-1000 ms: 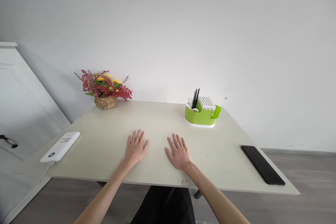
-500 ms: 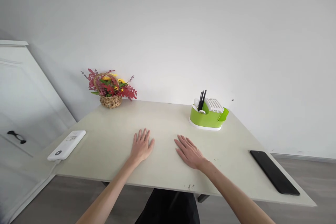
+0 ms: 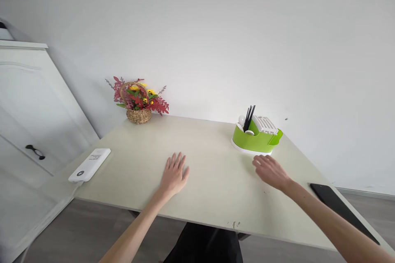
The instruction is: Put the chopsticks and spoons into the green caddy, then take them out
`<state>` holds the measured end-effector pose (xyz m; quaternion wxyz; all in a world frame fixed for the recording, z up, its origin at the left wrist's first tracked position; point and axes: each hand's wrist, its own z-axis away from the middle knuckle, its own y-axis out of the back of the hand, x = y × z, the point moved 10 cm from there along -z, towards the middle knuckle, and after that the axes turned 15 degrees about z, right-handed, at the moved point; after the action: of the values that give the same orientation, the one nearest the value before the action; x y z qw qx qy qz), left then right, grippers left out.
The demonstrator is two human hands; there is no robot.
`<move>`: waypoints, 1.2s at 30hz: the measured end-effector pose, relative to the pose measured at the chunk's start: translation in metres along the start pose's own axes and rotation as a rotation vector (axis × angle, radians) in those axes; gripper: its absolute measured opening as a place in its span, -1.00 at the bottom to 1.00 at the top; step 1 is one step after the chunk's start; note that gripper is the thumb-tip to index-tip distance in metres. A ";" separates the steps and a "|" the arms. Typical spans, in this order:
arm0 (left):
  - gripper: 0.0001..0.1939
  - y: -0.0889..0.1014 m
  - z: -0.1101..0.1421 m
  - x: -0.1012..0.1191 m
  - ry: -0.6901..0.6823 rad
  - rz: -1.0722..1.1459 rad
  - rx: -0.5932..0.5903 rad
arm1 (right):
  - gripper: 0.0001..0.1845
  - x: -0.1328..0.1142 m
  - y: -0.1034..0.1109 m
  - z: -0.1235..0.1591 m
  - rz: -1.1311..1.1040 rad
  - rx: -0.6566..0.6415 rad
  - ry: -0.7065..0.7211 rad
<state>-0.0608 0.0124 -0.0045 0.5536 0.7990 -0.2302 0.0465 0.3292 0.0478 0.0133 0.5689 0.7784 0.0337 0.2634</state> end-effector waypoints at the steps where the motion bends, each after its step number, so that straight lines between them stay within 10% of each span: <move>1: -0.36 0.001 0.003 0.001 -0.007 0.005 0.003 | -0.60 0.017 -0.006 0.001 0.029 -0.017 -0.074; 5: -0.36 0.004 0.012 0.005 -0.028 0.015 0.008 | -0.57 0.074 -0.029 0.013 0.144 -0.094 -0.412; 9: -0.37 0.006 0.016 0.006 -0.037 0.023 0.027 | -0.73 0.081 -0.049 0.011 0.154 -0.166 -0.473; 21: -0.38 0.010 0.019 0.004 -0.041 0.007 0.052 | -0.71 0.044 -0.040 -0.010 0.090 -0.113 -0.405; 36: -0.39 0.009 0.019 0.003 -0.025 0.022 0.055 | -0.69 -0.076 0.015 -0.017 0.008 0.087 -0.219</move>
<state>-0.0653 -0.0081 -0.0029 0.5281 0.8118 -0.2444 0.0488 0.2528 0.0310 0.0020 0.5339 0.8265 -0.0203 0.1775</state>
